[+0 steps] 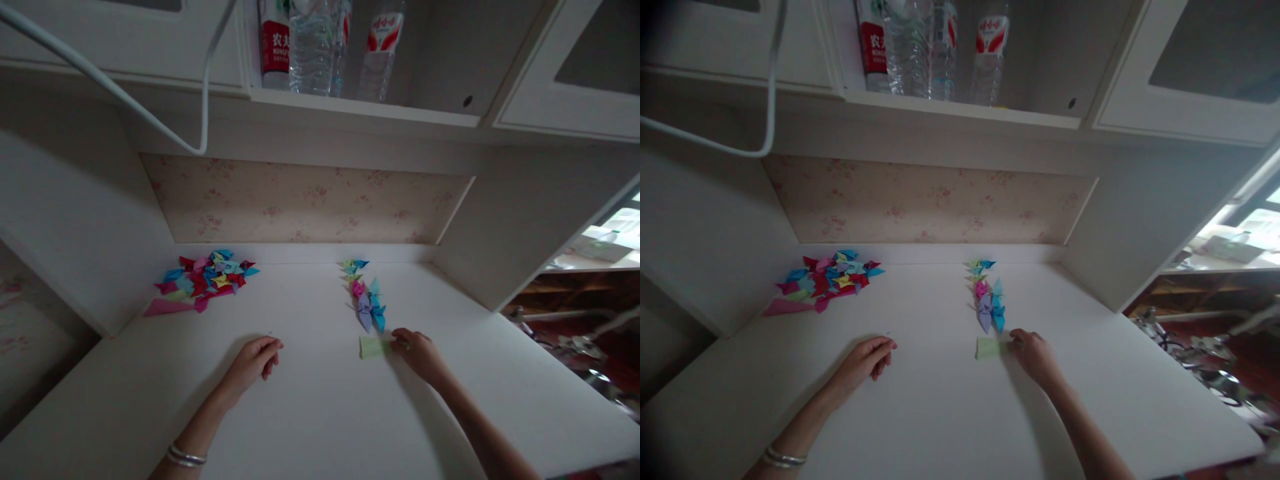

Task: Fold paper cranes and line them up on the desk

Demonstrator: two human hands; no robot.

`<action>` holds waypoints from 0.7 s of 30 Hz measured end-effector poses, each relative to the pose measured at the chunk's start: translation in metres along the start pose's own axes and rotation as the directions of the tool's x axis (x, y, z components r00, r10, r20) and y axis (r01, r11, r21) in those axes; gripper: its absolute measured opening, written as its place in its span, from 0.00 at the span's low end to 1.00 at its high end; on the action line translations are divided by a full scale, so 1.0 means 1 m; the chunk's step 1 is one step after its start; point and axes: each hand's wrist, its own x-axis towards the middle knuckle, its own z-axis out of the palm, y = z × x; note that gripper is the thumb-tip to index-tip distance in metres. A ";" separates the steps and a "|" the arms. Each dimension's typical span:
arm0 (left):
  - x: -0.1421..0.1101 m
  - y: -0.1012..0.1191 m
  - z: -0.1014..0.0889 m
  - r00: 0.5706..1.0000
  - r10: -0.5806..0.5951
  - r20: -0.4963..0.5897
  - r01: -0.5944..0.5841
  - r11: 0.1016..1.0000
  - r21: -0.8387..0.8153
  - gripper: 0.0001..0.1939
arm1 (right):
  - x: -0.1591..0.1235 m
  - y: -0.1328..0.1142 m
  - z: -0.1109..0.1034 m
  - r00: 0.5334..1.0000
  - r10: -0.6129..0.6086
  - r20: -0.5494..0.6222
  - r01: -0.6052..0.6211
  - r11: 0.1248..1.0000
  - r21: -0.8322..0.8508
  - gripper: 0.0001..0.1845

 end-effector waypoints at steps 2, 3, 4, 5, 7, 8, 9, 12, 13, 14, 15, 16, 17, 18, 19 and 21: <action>0.000 0.000 0.000 1.000 -0.003 -0.011 0.003 1.000 0.001 0.17 | 0.001 0.002 0.001 0.999 -0.040 -0.023 0.039 0.998 -0.053 0.15; 0.000 0.000 0.001 1.000 -0.003 -0.014 0.003 1.000 0.000 0.17 | 0.001 0.002 0.001 0.997 -0.070 -0.040 0.067 0.995 -0.076 0.15; 0.000 0.000 0.001 1.000 -0.001 -0.017 0.001 1.000 -0.001 0.17 | 0.001 0.003 0.002 0.993 -0.100 -0.060 0.094 0.990 -0.102 0.15; 0.001 0.000 0.001 1.000 0.000 -0.017 0.000 1.000 0.002 0.17 | 0.001 0.003 0.002 0.989 -0.125 -0.080 0.114 0.985 -0.128 0.14; 0.001 0.000 0.001 1.000 -0.003 -0.017 0.003 1.000 0.008 0.17 | -0.001 0.004 0.001 0.982 -0.154 -0.112 0.134 0.977 -0.168 0.14; 0.002 -0.001 0.000 1.000 -0.007 -0.015 0.007 1.000 0.010 0.17 | -0.002 0.004 0.001 0.979 -0.159 -0.130 0.134 0.974 -0.180 0.14; 0.002 -0.001 0.000 1.000 -0.009 -0.013 0.009 1.000 0.009 0.17 | -0.004 0.004 0.000 0.976 -0.162 -0.149 0.133 0.974 -0.186 0.14; 0.003 -0.002 0.000 1.000 -0.009 0.001 0.009 1.000 -0.001 0.17 | -0.009 -0.003 -0.003 0.956 -0.162 -0.244 0.125 0.979 -0.163 0.14; 0.003 -0.002 0.000 1.000 -0.008 0.005 0.008 1.000 -0.003 0.17 | -0.011 -0.008 -0.003 0.945 -0.163 -0.284 0.128 0.982 -0.137 0.14; 0.003 -0.001 0.000 1.000 -0.006 0.007 0.006 1.000 -0.003 0.17 | -0.013 -0.015 -0.003 0.933 -0.167 -0.318 0.142 0.985 -0.102 0.14; 0.003 -0.001 0.000 1.000 -0.004 0.009 0.005 1.000 -0.003 0.16 | -0.016 -0.024 -0.002 0.924 -0.173 -0.340 0.164 0.985 -0.055 0.14; 0.003 0.000 0.000 1.000 -0.005 0.009 0.005 1.000 -0.002 0.16 | -0.019 -0.035 0.001 0.921 -0.177 -0.347 0.190 0.982 0.003 0.14; 0.002 0.000 0.001 1.000 -0.007 0.007 0.007 1.000 0.000 0.16 | -0.023 -0.047 0.004 0.925 -0.180 -0.336 0.215 0.974 0.070 0.15; 0.002 0.001 0.001 1.000 -0.010 0.006 0.010 1.000 0.002 0.16 | -0.027 -0.061 0.008 0.934 -0.181 -0.307 0.234 0.962 0.144 0.15; 0.002 0.001 0.001 1.000 -0.013 0.004 0.013 1.000 0.003 0.16 | -0.031 -0.076 0.012 0.947 -0.179 -0.268 0.240 0.946 0.219 0.15; 0.001 0.002 0.002 1.000 -0.014 0.002 0.014 1.000 0.006 0.15 | -0.036 -0.108 0.022 0.967 -0.184 -0.174 0.236 0.904 0.357 0.16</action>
